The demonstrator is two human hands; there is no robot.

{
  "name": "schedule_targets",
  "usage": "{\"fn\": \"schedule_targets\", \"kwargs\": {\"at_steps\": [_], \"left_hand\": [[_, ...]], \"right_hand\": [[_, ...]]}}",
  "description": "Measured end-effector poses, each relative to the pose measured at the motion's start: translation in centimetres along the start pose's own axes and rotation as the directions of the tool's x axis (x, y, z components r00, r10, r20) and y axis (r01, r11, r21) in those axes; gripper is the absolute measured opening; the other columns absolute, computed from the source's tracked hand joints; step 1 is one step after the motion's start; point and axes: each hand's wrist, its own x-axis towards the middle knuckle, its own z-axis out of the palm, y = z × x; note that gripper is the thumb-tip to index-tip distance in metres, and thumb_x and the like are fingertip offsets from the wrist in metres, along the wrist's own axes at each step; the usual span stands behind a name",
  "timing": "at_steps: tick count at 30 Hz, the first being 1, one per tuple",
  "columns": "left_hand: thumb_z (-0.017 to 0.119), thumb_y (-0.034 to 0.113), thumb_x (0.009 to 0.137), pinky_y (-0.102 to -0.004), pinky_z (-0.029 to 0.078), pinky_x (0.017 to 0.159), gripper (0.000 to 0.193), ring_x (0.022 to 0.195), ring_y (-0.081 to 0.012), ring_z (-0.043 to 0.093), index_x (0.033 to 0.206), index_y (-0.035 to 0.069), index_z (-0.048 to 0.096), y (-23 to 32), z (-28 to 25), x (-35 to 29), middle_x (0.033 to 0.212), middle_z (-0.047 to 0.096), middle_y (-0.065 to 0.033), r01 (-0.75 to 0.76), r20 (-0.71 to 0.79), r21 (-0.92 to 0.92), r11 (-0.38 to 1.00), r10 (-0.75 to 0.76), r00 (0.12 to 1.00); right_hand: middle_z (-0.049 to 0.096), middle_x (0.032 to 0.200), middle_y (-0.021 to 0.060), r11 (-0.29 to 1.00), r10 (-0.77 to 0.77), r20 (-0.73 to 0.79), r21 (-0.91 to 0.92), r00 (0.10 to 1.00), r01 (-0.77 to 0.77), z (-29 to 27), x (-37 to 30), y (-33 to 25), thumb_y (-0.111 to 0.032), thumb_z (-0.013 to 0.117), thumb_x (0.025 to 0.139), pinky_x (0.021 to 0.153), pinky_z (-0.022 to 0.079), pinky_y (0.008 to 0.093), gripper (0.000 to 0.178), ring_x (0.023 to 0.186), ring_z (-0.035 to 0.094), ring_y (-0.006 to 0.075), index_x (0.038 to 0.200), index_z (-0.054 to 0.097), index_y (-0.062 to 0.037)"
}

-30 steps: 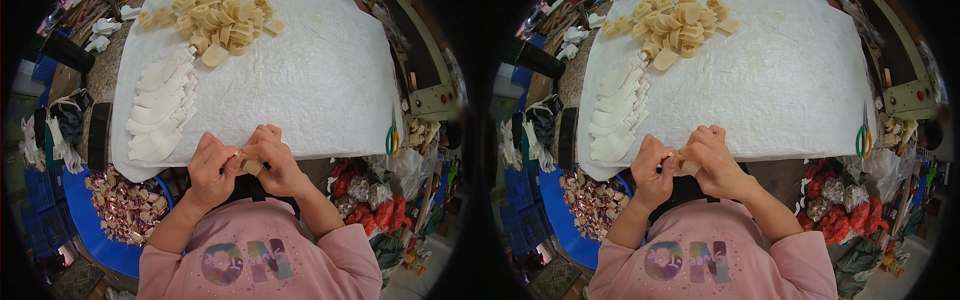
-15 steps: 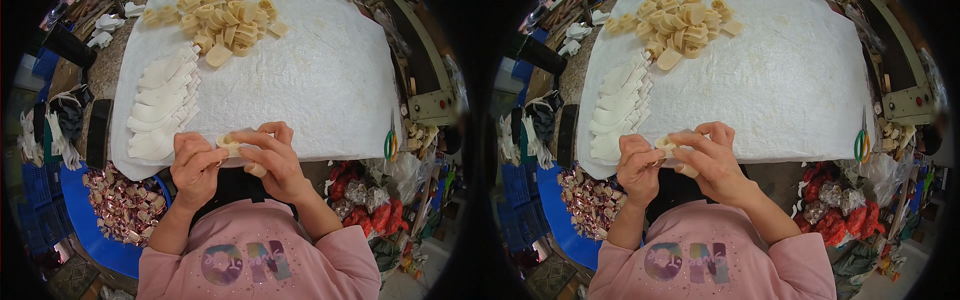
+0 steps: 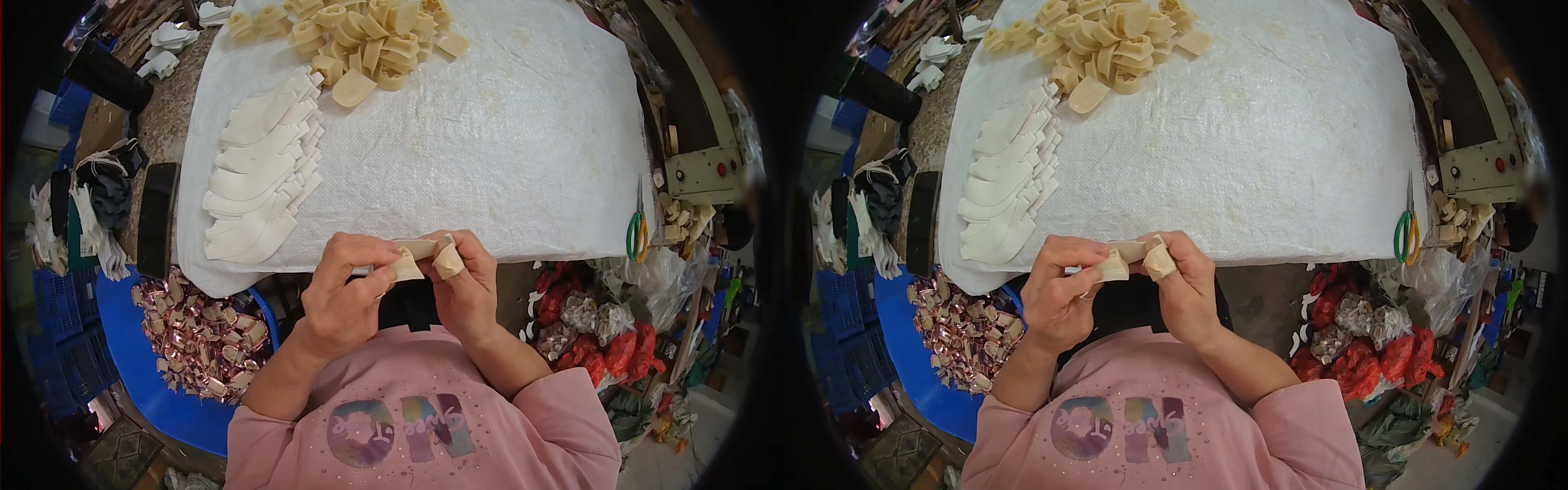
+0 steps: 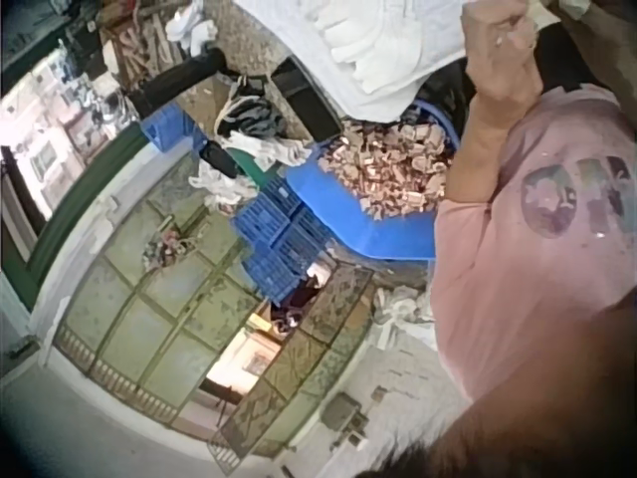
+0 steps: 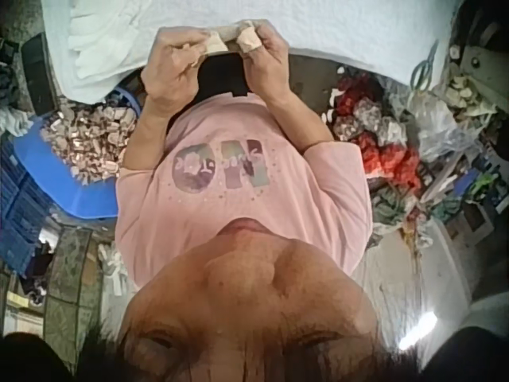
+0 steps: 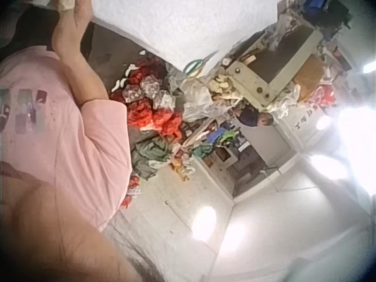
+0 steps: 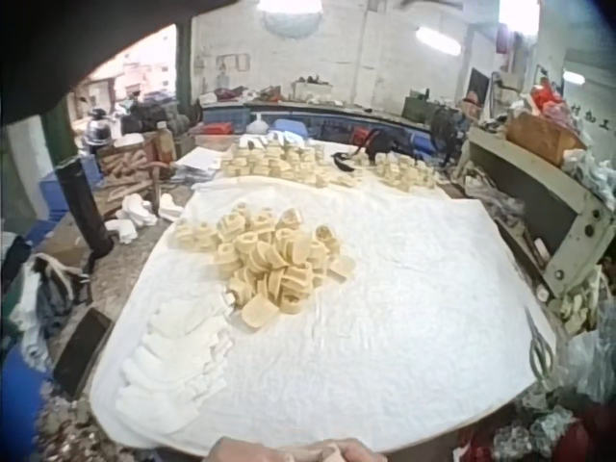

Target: The recorder is assembling small foam and synthetic components for shoe manufacturing, inserting inner pieces into outer shells.

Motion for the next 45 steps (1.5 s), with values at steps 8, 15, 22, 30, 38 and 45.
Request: {"fn": "schedule_targets", "kwargs": {"at_steps": [8,15,22,30,38,45], "left_hand": [[0.061,-0.004,0.065,-0.0330,0.039,0.055,0.017,0.069,-0.0234,0.053,0.081,0.000,0.055,0.2,0.9,0.7,0.087,0.056,-0.0120,-0.112,0.137,0.340,0.934,0.069,0.988],[0.061,-0.007,0.063,-0.0345,0.039,0.058,0.018,0.070,-0.0247,0.052,0.077,0.001,0.052,0.2,1.1,1.4,0.086,0.055,-0.0112,-0.067,0.238,0.469,0.881,-0.053,0.970],[0.057,-0.017,0.076,-0.0288,0.049,0.069,0.020,0.088,-0.0259,0.061,0.078,0.001,0.048,0.3,0.5,0.0,0.092,0.058,-0.0148,0.334,0.028,-0.142,0.932,-0.334,0.942],[0.060,-0.015,0.074,-0.0302,0.049,0.064,0.023,0.083,-0.0282,0.061,0.080,0.002,0.045,0.8,-0.1,1.0,0.092,0.059,-0.0158,0.064,0.265,0.010,0.998,-0.064,0.962],[0.063,-0.006,0.079,-0.0282,0.047,0.062,0.016,0.077,-0.0198,0.057,0.085,0.001,0.050,-0.2,0.3,-0.3,0.090,0.059,-0.0143,0.205,0.212,0.016,0.979,-0.203,0.956],[0.065,0.004,0.085,-0.0254,0.048,0.076,0.014,0.085,-0.0147,0.059,0.093,-0.003,0.056,0.4,1.1,0.3,0.096,0.062,-0.0143,0.515,-0.099,-0.468,0.719,-0.621,0.778]], "right_hand": [[0.061,0.110,0.0169,0.996,0.056,0.017,-0.068,0.998,-0.054,0.5,0.6,-1.3,-0.007,0.040,0.093,0.088,0.050,0.0349,0.028,0.099,0.060,0.0223,0.113,0.054,0.0060],[0.065,0.096,0.0182,0.653,0.102,0.061,-0.757,0.993,-0.021,0.8,1.9,-2.9,-0.013,0.044,0.091,0.076,0.050,0.0325,0.026,0.088,0.065,0.0245,0.107,0.058,0.0026],[0.064,0.098,0.0086,0.910,0.253,0.204,-0.381,0.946,-0.162,-2.4,4.1,-2.9,-0.010,0.059,0.087,0.083,0.048,0.0300,0.025,0.094,0.061,0.0165,0.110,0.057,0.0013],[0.059,0.104,0.0113,0.911,0.402,0.407,-0.268,0.820,-0.314,-2.4,4.6,-3.4,-0.008,0.071,0.080,0.086,0.049,0.0304,0.041,0.096,0.059,0.0170,0.115,0.052,0.0028],[0.064,0.094,0.0102,0.858,0.435,0.281,-0.417,0.856,-0.299,-2.1,4.5,-1.8,-0.014,0.058,0.090,0.079,0.049,0.0290,0.038,0.094,0.059,0.0140,0.125,0.048,-0.0027],[0.062,0.104,0.0101,0.893,-0.023,0.293,-0.423,0.956,0.151,-1.9,4.7,-1.4,-0.012,0.055,0.089,0.086,0.044,0.0316,0.040,0.092,0.058,0.0205,0.127,0.049,-0.0055]]}}
